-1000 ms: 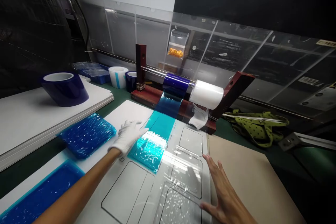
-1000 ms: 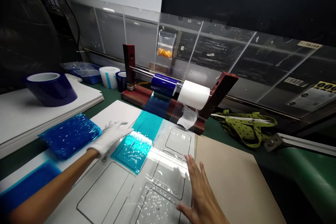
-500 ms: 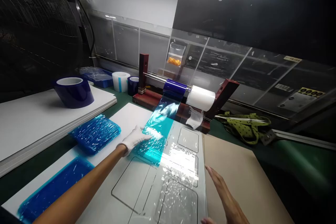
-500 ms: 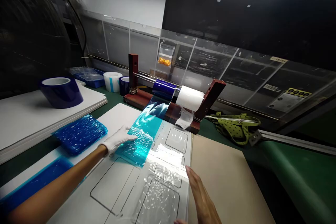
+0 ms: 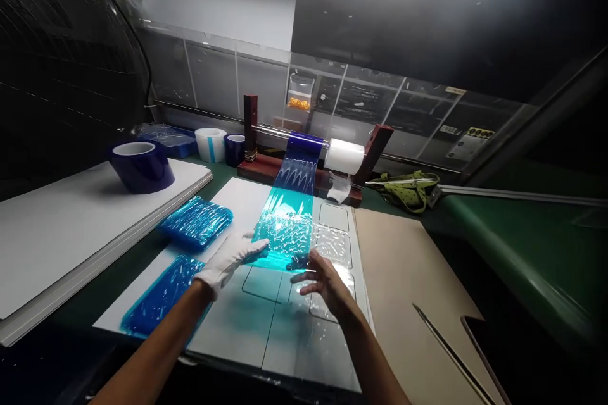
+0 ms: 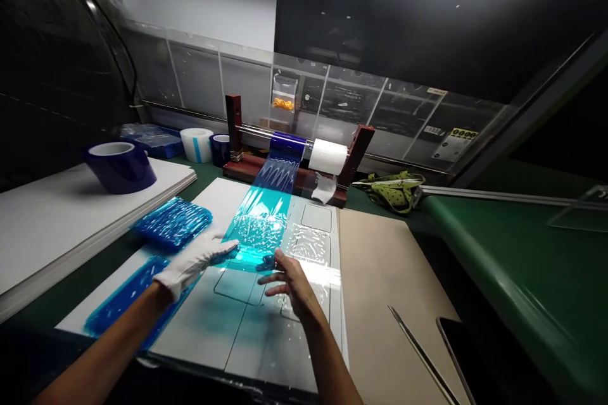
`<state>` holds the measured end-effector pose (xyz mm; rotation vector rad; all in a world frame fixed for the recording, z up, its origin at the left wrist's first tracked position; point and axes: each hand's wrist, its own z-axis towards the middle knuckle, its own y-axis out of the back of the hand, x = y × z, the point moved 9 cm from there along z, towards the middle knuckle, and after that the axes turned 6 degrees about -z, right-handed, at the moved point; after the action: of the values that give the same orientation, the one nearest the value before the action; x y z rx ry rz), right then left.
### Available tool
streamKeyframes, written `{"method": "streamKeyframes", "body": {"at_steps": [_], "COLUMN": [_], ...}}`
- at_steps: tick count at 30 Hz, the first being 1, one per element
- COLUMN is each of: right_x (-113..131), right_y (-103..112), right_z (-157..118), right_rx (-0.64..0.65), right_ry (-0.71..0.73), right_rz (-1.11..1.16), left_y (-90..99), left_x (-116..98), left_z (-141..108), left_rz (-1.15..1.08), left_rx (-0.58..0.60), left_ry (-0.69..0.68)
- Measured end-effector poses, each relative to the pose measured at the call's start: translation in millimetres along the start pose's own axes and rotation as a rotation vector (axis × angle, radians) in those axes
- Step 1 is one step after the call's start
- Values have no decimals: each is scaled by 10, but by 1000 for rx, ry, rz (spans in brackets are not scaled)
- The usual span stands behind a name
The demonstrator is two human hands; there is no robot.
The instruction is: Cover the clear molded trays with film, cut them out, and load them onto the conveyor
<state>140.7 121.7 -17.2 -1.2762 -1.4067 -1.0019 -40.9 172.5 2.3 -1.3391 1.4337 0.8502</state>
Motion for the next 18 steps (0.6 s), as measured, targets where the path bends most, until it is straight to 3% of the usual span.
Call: {"method": "streamKeyframes", "body": {"at_steps": [6, 12, 15, 18], "right_x": [-216, -929, -1305, -1498], "right_y": [-377, -733, -851, -918], "right_z": [-478, -1108, -1272, -1312], "right_rx": [-63, -42, -46, -71], "right_ry": [-17, -163, -243, -276], "right_rz": [-41, -38, -1, 49], "left_y": [314, 589, 720, 780], "left_x": [234, 951, 1334, 1572], "left_z": [-530, -1103, -1277, -1368], "left_rz": [10, -1, -73, -130], "left_rx": [-71, -131, -192, -237], "left_ry": [17, 91, 125, 144]}}
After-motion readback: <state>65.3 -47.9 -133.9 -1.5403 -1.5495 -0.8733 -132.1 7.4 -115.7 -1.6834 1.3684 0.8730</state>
